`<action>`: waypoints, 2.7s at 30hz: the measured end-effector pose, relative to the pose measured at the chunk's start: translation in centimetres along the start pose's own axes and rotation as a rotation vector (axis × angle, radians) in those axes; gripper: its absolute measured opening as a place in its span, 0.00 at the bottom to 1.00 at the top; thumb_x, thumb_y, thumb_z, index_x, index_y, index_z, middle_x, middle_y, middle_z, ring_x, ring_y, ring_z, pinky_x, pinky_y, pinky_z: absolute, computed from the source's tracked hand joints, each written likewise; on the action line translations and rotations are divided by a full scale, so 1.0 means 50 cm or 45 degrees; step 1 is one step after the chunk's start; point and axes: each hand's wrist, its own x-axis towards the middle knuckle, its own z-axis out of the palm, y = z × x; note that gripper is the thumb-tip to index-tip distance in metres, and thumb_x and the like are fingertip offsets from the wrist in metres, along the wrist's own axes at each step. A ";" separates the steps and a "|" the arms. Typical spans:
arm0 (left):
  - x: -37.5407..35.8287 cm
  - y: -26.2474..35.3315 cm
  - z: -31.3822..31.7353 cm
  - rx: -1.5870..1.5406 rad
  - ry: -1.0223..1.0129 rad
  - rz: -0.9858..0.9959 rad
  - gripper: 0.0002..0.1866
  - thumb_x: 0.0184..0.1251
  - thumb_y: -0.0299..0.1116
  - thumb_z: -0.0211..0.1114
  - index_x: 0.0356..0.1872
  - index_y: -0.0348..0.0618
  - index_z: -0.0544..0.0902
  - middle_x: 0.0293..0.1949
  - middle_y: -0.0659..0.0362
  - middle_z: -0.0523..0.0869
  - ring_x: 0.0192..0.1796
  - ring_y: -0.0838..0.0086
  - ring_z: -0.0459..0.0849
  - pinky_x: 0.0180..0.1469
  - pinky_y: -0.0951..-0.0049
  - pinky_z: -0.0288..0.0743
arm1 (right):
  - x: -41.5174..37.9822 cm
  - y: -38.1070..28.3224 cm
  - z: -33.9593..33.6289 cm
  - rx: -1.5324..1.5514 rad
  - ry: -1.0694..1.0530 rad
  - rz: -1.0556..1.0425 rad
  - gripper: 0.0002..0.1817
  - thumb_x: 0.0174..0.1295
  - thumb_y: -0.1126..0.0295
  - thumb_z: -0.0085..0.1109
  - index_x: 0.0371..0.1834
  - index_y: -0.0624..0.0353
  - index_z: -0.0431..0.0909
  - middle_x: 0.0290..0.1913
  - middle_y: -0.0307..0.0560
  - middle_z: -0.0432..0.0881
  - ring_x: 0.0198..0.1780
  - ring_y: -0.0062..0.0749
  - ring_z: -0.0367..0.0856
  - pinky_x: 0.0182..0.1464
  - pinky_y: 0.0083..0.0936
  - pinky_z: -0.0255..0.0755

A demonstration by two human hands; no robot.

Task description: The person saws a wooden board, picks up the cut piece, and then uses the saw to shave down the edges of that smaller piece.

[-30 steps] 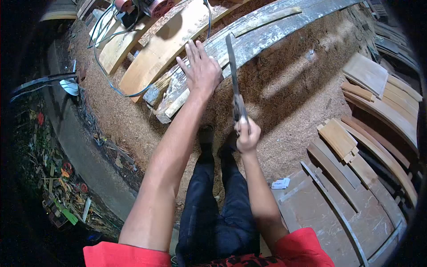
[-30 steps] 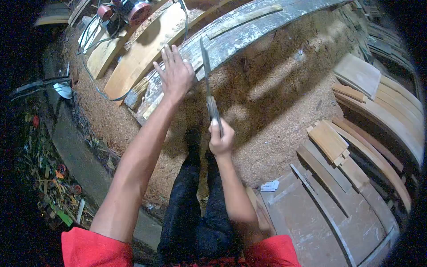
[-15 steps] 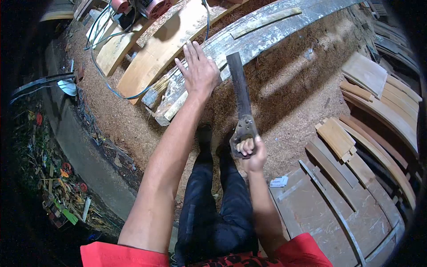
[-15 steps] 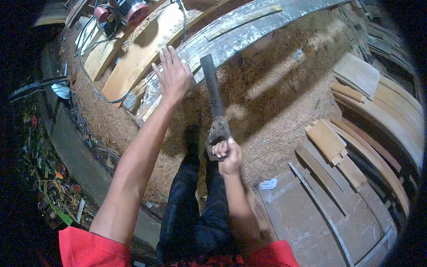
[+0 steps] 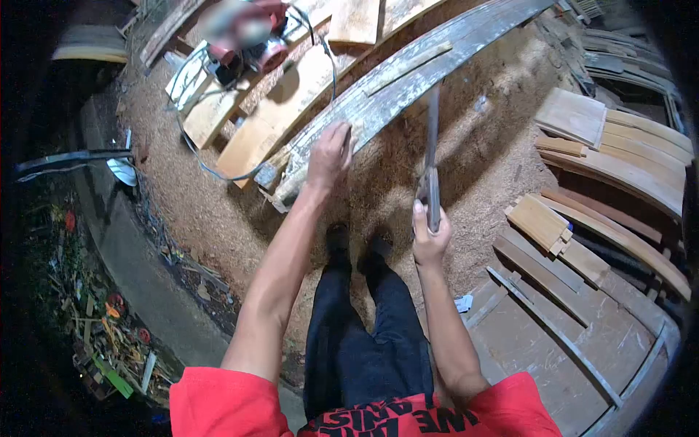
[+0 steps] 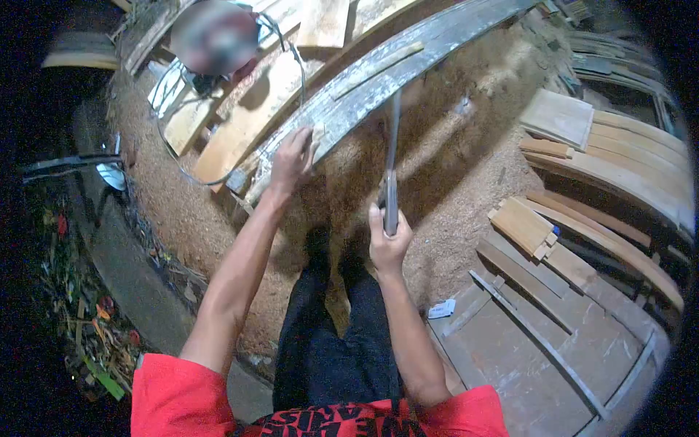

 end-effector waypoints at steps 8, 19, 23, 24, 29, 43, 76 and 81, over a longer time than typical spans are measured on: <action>0.062 0.351 -0.329 -0.208 0.147 0.290 0.24 0.56 0.18 0.71 0.57 0.35 0.80 0.49 0.50 0.74 0.44 0.62 0.82 0.45 0.67 0.81 | 0.001 -0.397 0.109 -0.084 0.014 -0.315 0.14 0.65 0.61 0.67 0.39 0.62 0.83 0.29 0.32 0.75 0.30 0.13 0.68 0.32 0.16 0.64; 0.099 0.631 -0.564 -0.361 0.462 0.554 0.24 0.60 0.16 0.68 0.58 0.42 0.82 0.46 0.52 0.78 0.43 0.66 0.81 0.42 0.69 0.79 | -0.193 -0.739 0.046 0.279 -0.215 -0.302 0.14 0.70 0.61 0.60 0.32 0.61 0.81 0.22 0.27 0.71 0.24 0.10 0.63 0.25 0.16 0.55; 0.101 0.698 -0.607 -0.474 0.450 0.521 0.21 0.60 0.17 0.68 0.56 0.42 0.83 0.45 0.52 0.79 0.43 0.66 0.83 0.41 0.69 0.79 | -0.237 -0.782 0.020 0.343 -0.217 -0.333 0.12 0.69 0.61 0.61 0.32 0.58 0.82 0.22 0.27 0.72 0.24 0.09 0.64 0.25 0.14 0.54; 0.102 0.707 -0.615 -0.455 0.455 0.517 0.20 0.61 0.18 0.69 0.55 0.42 0.84 0.45 0.51 0.80 0.42 0.67 0.84 0.38 0.71 0.79 | -0.248 -0.796 0.017 0.279 -0.190 -0.388 0.12 0.69 0.61 0.62 0.32 0.58 0.82 0.22 0.27 0.72 0.24 0.09 0.64 0.25 0.14 0.54; 0.103 0.729 -0.646 -0.474 0.482 0.506 0.14 0.60 0.23 0.72 0.48 0.41 0.87 0.40 0.53 0.82 0.36 0.69 0.85 0.35 0.71 0.79 | -0.273 -0.830 -0.001 0.030 -0.128 -0.650 0.14 0.67 0.62 0.64 0.31 0.63 0.81 0.21 0.31 0.75 0.24 0.15 0.68 0.26 0.21 0.63; 0.063 0.709 -0.691 -0.782 0.370 0.259 0.16 0.63 0.30 0.71 0.52 0.40 0.85 0.42 0.52 0.86 0.44 0.71 0.84 0.46 0.72 0.78 | -0.285 -0.811 0.048 -0.099 0.110 -0.820 0.08 0.65 0.69 0.64 0.37 0.64 0.81 0.26 0.31 0.78 0.27 0.12 0.70 0.29 0.17 0.65; 0.010 0.639 -0.710 -0.554 0.290 0.312 0.17 0.69 0.28 0.64 0.57 0.35 0.82 0.44 0.47 0.84 0.46 0.63 0.82 0.49 0.67 0.75 | -0.308 -0.749 0.114 0.205 -0.200 -0.442 0.16 0.66 0.61 0.61 0.24 0.59 0.79 0.20 0.29 0.74 0.22 0.12 0.67 0.23 0.19 0.58; 0.015 0.624 -0.717 -0.620 0.236 0.122 0.17 0.72 0.32 0.61 0.56 0.34 0.82 0.44 0.49 0.84 0.44 0.66 0.81 0.50 0.69 0.74 | -0.294 -0.735 0.131 0.291 -0.177 -0.383 0.17 0.70 0.56 0.59 0.29 0.57 0.80 0.22 0.26 0.70 0.22 0.09 0.62 0.24 0.14 0.53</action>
